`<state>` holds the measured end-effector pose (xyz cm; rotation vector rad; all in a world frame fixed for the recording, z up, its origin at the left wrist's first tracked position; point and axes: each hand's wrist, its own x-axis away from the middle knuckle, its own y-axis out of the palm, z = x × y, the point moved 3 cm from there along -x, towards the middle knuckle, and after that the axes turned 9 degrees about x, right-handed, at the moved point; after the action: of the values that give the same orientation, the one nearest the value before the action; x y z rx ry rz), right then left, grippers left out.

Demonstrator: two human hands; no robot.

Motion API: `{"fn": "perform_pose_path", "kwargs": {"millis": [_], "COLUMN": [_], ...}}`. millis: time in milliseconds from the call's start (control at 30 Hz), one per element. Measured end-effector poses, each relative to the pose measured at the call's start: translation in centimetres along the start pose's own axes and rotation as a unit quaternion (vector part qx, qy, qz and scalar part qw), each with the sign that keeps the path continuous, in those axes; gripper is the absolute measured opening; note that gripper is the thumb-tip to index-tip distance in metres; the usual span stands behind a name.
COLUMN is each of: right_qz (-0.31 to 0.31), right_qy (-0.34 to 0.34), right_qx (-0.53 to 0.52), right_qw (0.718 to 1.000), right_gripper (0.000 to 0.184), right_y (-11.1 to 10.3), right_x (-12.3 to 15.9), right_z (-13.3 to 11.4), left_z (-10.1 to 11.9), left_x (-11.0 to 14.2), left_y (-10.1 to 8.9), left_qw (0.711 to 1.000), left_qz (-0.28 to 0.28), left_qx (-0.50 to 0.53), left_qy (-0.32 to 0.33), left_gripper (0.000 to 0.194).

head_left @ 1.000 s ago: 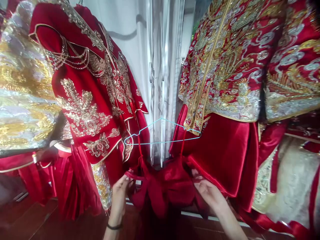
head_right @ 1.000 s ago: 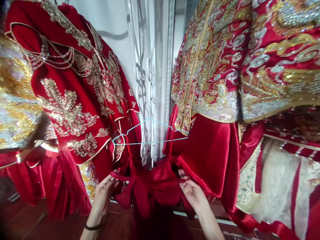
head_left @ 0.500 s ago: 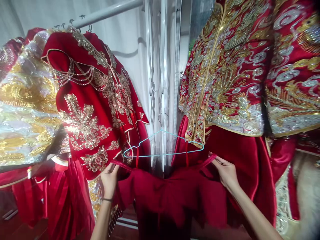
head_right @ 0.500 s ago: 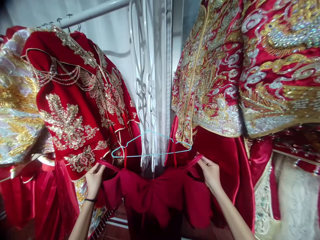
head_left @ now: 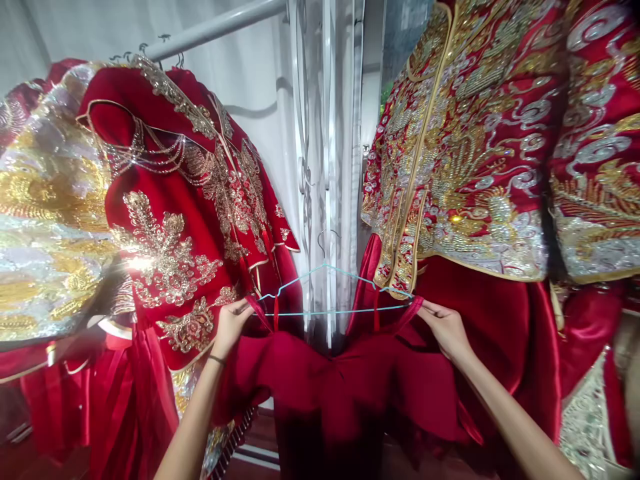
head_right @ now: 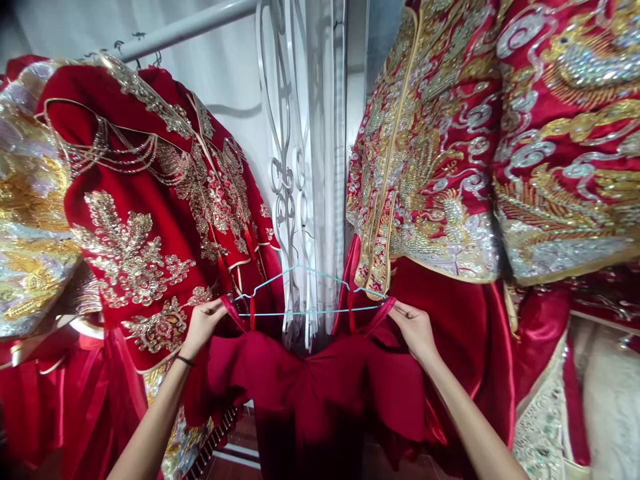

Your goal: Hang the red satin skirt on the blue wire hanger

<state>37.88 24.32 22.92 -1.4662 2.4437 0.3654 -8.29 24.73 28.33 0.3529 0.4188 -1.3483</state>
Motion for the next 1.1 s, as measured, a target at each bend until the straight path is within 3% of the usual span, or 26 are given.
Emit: {"fn": "perform_pose_path", "kwargs": {"millis": [133,267,367,500,633,733,867,967,1100], "right_qz": [-0.012,-0.089,-0.152,-0.254,-0.260,-0.229,-0.239,-0.265,-0.287], "right_qy": [-0.008,-0.057,-0.120,-0.175,-0.225,-0.259,-0.248,-0.240,-0.237], "right_qx": [0.029,0.094,0.165,0.254,0.334,0.375,0.345,0.334,0.340], "right_qw": [0.999,0.990,0.967,0.917,0.878,0.860,0.873,0.872,0.864], "right_gripper": [0.036,0.030,0.028,0.030,0.025,0.016,0.023,0.029,0.033], "right_y": [-0.3,-0.3,0.7,3.5,5.4,5.6,5.3,5.3,5.5], "right_x": [-0.3,-0.3,-0.7,-1.0,-0.7,-0.3,0.1,0.3,0.6], "right_z": [-0.7,-3.6,-6.9,-9.5,-9.6,-9.1,-8.3,-7.8,-7.2], "left_z": [1.7,3.6,4.6,4.9,5.0,5.6,6.1,6.5,7.4], "left_x": [-0.9,-1.0,-1.0,-1.0,-0.8,-0.3,0.0,-0.9,-2.4], "left_y": [1.1,3.0,4.3,5.0,5.0,4.7,4.2,3.8,4.4], "left_qw": [0.995,0.976,0.959,0.941,0.931,0.936,0.928,0.919,0.871], "left_qz": [-0.081,-0.190,-0.251,-0.265,-0.204,-0.184,-0.269,-0.326,-0.450], "left_qx": [-0.061,-0.105,-0.136,-0.210,-0.292,-0.265,-0.208,-0.197,-0.197], "left_qy": [0.011,0.001,0.001,0.026,0.078,0.138,0.154,0.105,0.020], "left_gripper": [0.027,0.022,0.022,0.025,0.025,0.020,0.018,0.017,0.010]}}
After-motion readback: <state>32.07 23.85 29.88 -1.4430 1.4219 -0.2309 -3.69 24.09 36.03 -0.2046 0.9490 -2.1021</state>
